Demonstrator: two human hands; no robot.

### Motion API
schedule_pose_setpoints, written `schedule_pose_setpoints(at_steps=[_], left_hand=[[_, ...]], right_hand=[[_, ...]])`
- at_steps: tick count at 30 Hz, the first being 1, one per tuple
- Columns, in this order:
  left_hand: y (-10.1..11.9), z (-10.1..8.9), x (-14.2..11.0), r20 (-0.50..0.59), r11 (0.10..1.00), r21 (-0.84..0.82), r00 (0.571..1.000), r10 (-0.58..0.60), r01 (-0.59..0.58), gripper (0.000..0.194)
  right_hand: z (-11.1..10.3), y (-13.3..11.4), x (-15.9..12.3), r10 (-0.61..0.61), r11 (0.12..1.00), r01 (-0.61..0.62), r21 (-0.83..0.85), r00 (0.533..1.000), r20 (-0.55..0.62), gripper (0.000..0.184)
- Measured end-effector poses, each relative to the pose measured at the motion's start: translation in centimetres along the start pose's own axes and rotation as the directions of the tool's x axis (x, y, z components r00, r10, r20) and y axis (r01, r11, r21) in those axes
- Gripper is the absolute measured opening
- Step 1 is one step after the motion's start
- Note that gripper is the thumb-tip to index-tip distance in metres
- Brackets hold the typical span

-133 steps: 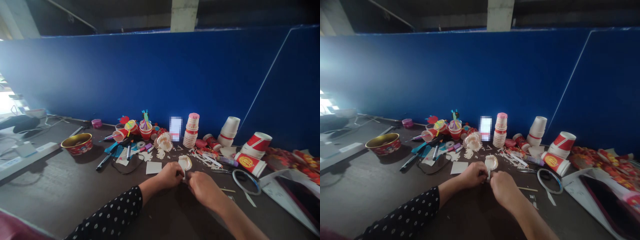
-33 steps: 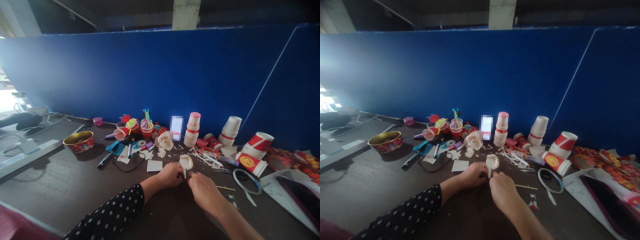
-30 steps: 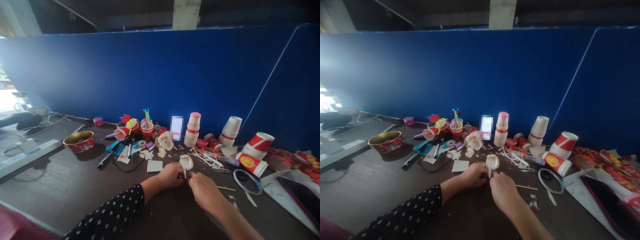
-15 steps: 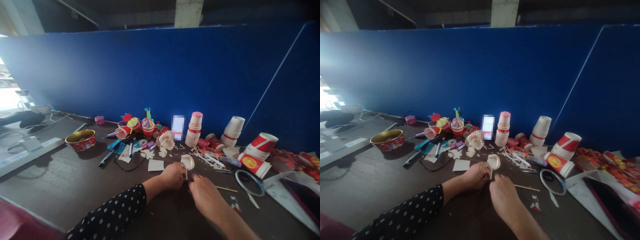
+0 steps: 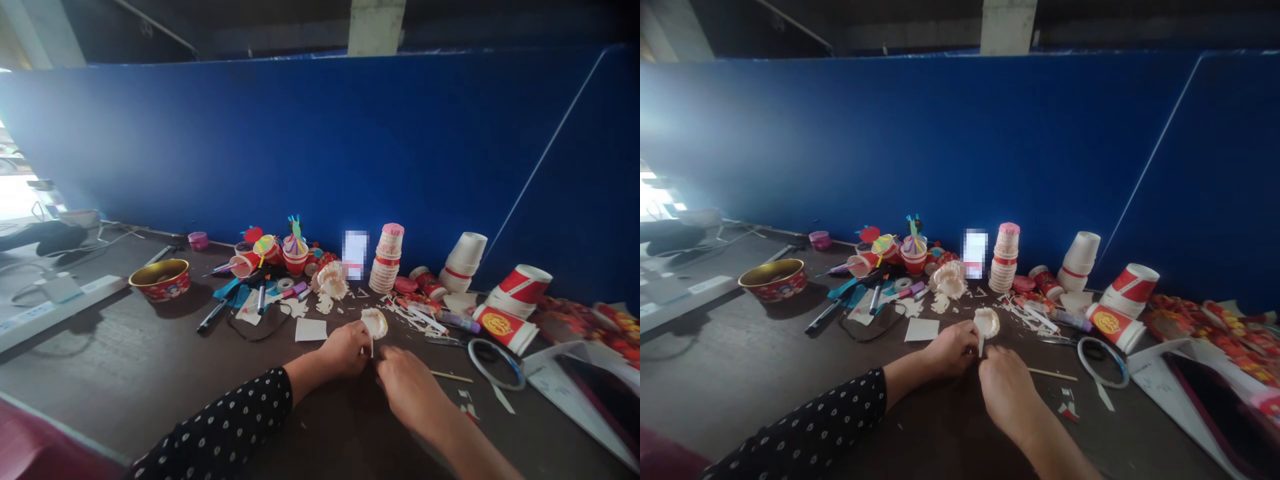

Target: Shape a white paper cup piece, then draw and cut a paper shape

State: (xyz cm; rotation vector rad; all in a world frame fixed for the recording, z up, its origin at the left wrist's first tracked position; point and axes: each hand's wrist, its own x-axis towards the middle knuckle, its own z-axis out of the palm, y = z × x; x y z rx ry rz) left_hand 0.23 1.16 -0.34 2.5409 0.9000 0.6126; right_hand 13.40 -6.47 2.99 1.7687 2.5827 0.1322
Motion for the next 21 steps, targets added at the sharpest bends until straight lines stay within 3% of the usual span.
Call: schedule_pose_setpoints(at_steps=[14, 21], left_hand=[[-0.9, 0.4, 0.1, -0.041, 1.000, -0.008, 0.999, -0.016, 0.016, 0.010], [-1.8, 0.6, 0.4, -0.136, 0.997, -0.081, 0.991, -0.013, 0.002, 0.031]], right_hand=[[0.3, 0.5, 0.3, -0.039, 0.999, 0.038, -0.020, 0.999, -0.007, 0.034], [0.0, 0.6, 0.4, -0.044, 0.999, 0.044, 0.011, 0.999, -0.009, 0.037]])
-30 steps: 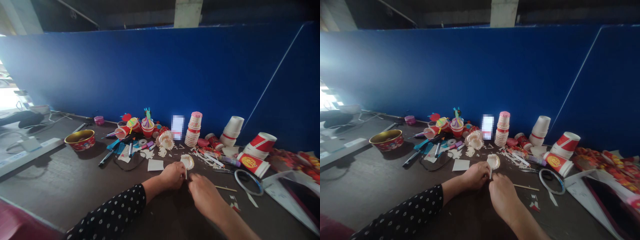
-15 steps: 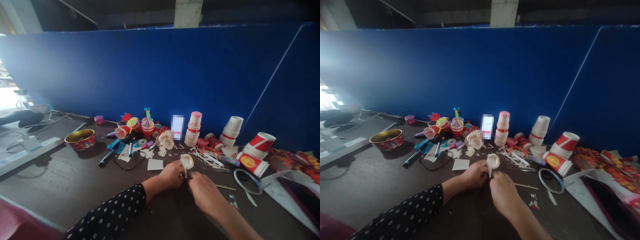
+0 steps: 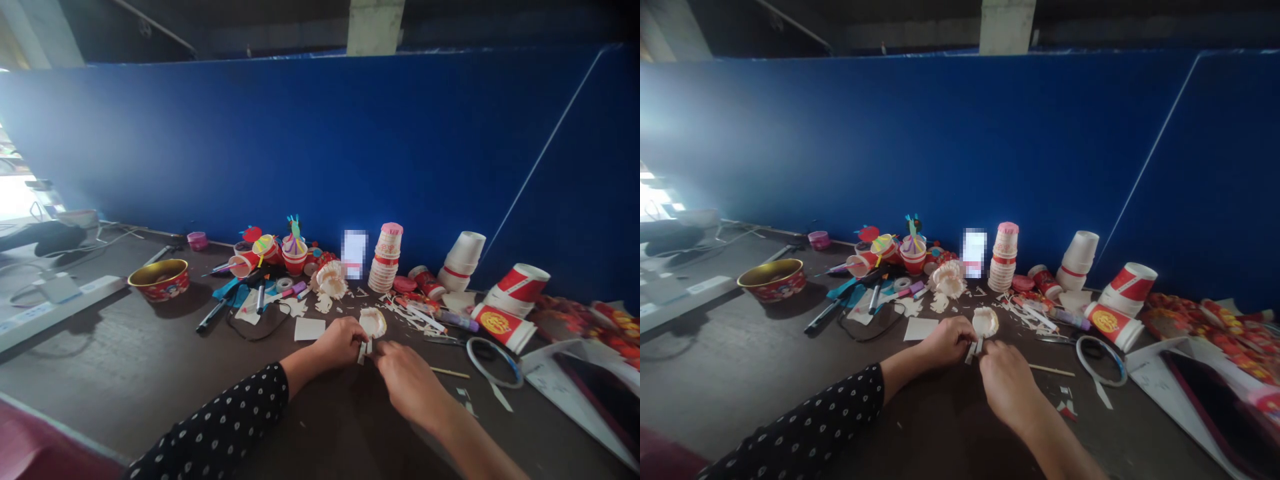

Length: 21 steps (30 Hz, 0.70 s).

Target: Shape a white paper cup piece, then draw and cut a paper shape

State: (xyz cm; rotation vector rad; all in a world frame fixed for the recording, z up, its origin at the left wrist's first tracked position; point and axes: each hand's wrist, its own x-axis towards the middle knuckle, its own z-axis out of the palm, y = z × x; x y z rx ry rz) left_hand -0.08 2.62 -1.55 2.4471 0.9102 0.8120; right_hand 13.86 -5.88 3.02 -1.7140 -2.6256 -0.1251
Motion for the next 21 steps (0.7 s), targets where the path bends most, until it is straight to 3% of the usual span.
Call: schedule_pose_setpoints(at_steps=[7, 21], left_hand=[[0.11, -0.05, -0.11, 0.015, 0.997, 0.028, 0.998, 0.066, -0.067, 0.027], [0.18, -0.17, -0.24, 0.057, 0.997, 0.057, 0.997, 0.051, -0.054, 0.018]], right_hand=[[-0.04, 0.00, 0.00, 0.011, 1.000, -0.011, -0.003, 1.000, 0.015, 0.037], [-0.54, -0.30, 0.36, 0.042, 0.999, -0.042, -0.006, 0.997, 0.063, 0.035]])
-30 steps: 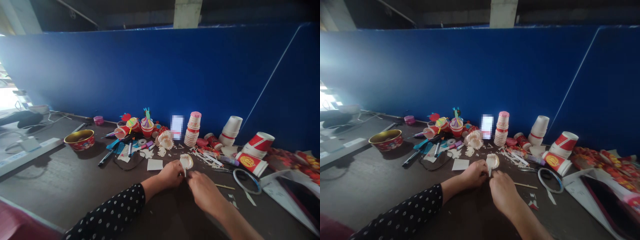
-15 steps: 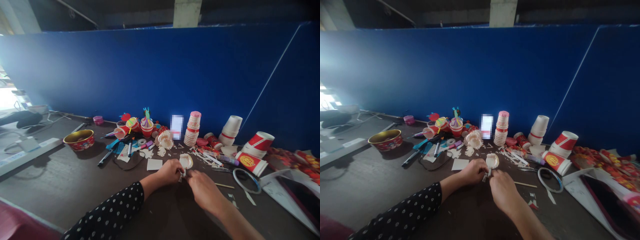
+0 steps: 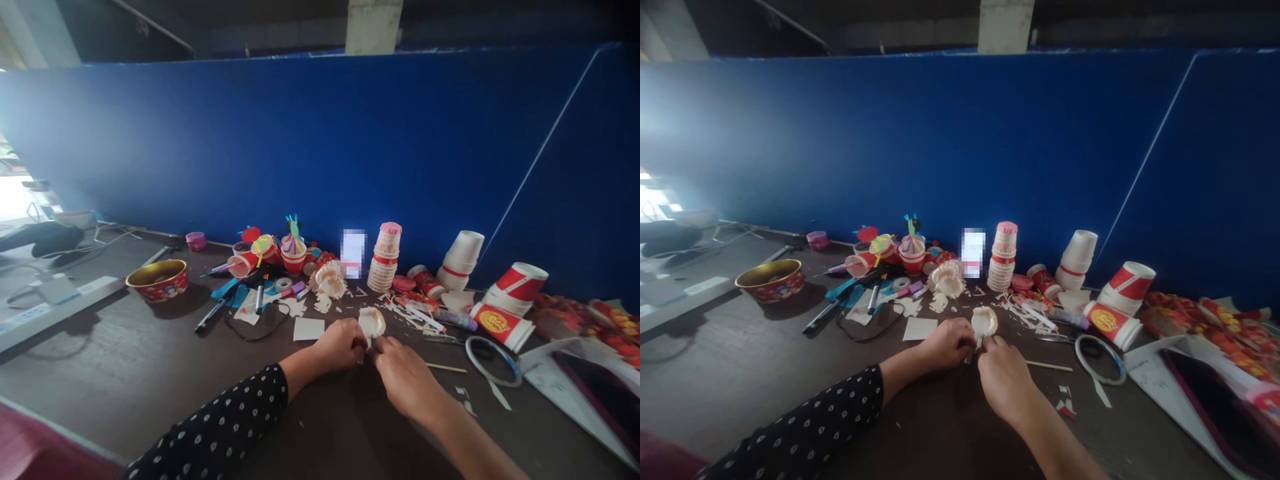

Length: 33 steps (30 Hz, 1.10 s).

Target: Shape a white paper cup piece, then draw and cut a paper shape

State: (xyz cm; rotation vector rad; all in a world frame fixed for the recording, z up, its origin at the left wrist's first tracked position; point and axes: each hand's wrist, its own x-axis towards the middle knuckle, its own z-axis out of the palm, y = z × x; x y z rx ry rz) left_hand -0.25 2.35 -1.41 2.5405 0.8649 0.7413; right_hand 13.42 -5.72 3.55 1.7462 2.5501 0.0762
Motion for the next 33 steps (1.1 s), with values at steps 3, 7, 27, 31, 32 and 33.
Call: schedule_pose_setpoints(at_steps=[3, 7, 27, 31, 32, 33], left_hand=[[0.1, -0.1, 0.0, 0.013, 1.000, -0.003, 1.000, -0.010, 0.010, 0.017], [0.1, -0.2, 0.1, 0.043, 0.999, -0.005, 0.999, -0.033, 0.033, 0.013], [0.4, -0.3, 0.3, 0.096, 0.999, 0.041, 0.995, -0.028, 0.024, 0.011], [0.2, -0.1, 0.3, 0.088, 0.999, 0.034, 0.996, -0.027, 0.024, 0.009], [0.2, -0.1, 0.3, 0.085, 0.999, 0.034, 0.996, -0.030, 0.027, 0.008], [0.1, -0.1, 0.2, 0.080, 0.999, 0.036, 0.996, -0.033, 0.030, 0.008]], right_hand=[[0.2, 0.0, 0.1, 0.004, 1.000, -0.004, -0.006, 1.000, 0.003, 0.035], [0.3, 0.0, 0.2, 0.013, 1.000, -0.012, -0.022, 1.000, 0.006, 0.036], [0.6, 0.3, -0.5, 0.004, 1.000, -0.005, -0.021, 1.000, -0.016, 0.037], [0.6, -0.2, -0.4, -0.001, 0.998, -0.001, -0.062, 0.999, -0.034, 0.036], [0.7, -0.3, -0.3, -0.001, 0.998, -0.002, -0.071, 0.999, -0.042, 0.036], [0.8, -0.3, -0.3, -0.001, 0.997, -0.002, -0.076, 0.999, -0.046, 0.035]])
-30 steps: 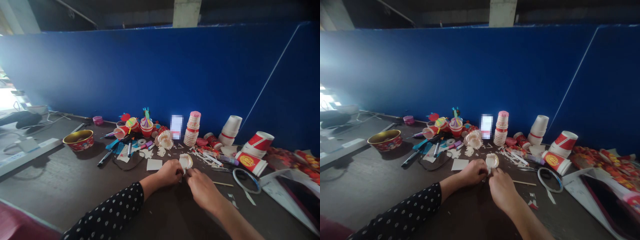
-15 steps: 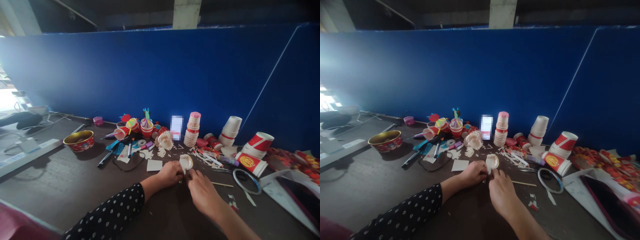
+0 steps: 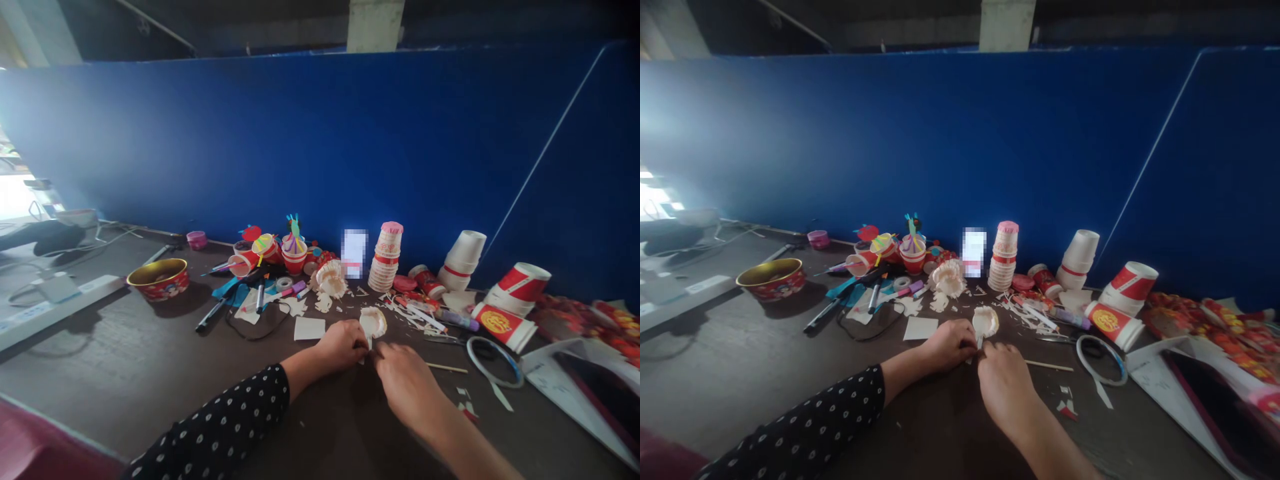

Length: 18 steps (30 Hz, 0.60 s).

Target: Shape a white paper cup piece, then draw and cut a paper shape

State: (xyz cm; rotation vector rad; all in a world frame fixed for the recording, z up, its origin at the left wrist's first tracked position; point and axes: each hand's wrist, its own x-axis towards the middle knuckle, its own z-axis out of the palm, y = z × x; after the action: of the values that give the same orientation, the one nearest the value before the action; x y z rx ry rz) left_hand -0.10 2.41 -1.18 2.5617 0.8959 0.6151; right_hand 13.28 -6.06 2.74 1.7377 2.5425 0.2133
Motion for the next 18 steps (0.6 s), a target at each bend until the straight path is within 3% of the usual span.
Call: schedule_pose_setpoints(at_steps=[4, 10, 18], left_hand=[[0.07, -0.03, -0.19, -0.016, 1.000, 0.006, 1.000, 0.019, -0.019, 0.009], [0.02, 0.02, -0.38, -0.051, 1.000, -0.005, 0.998, 0.020, -0.021, 0.026], [-0.14, 0.15, -0.24, -0.062, 1.000, 0.007, 0.998, 0.004, -0.004, 0.022]], right_hand=[[0.14, 0.17, 0.01, -0.002, 1.000, 0.002, 0.007, 1.000, -0.006, 0.035], [-0.05, 0.42, -0.10, -0.005, 1.000, 0.005, 0.028, 1.000, -0.011, 0.036], [-0.10, 0.48, 0.22, 0.004, 1.000, -0.004, 0.015, 1.000, 0.010, 0.038]])
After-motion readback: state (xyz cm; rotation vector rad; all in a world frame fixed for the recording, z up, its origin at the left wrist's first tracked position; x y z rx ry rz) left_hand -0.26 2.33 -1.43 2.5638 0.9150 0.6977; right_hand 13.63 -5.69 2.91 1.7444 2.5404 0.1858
